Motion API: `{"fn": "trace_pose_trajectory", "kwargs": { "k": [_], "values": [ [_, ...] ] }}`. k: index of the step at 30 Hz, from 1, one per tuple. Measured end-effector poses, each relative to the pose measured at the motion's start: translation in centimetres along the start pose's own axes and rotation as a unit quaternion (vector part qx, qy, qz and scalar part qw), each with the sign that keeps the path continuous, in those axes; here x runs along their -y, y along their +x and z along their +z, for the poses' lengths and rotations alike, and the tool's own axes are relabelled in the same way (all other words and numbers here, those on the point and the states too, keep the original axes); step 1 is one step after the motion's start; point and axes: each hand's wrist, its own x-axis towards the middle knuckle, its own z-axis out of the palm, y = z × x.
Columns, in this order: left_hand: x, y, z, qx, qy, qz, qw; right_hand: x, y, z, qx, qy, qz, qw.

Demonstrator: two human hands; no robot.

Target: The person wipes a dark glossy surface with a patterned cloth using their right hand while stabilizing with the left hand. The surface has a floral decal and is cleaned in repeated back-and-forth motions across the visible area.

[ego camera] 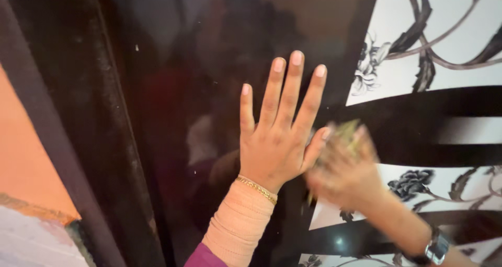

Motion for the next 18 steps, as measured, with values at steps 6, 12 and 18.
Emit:
{"fn": "trace_pose_trajectory", "kwargs": {
  "k": [6, 12, 18],
  "values": [
    [-0.3, 0.1, -0.1, -0.007, 0.048, -0.003, 0.999, 0.6, -1.3, 0.4, 0.052, 0.018, -0.276, 0.96],
    [-0.3, 0.2, -0.2, -0.001, 0.031, -0.015, 0.999, -8.3, 4.4, -2.8, 0.022, -0.25, -0.099, 0.963],
    [-0.2, 0.3, -0.4, -0.018, 0.011, -0.014, 1.0, -8.4, 5.0, -3.2, -0.017, -0.018, 0.143, 0.989]
  ]
}}
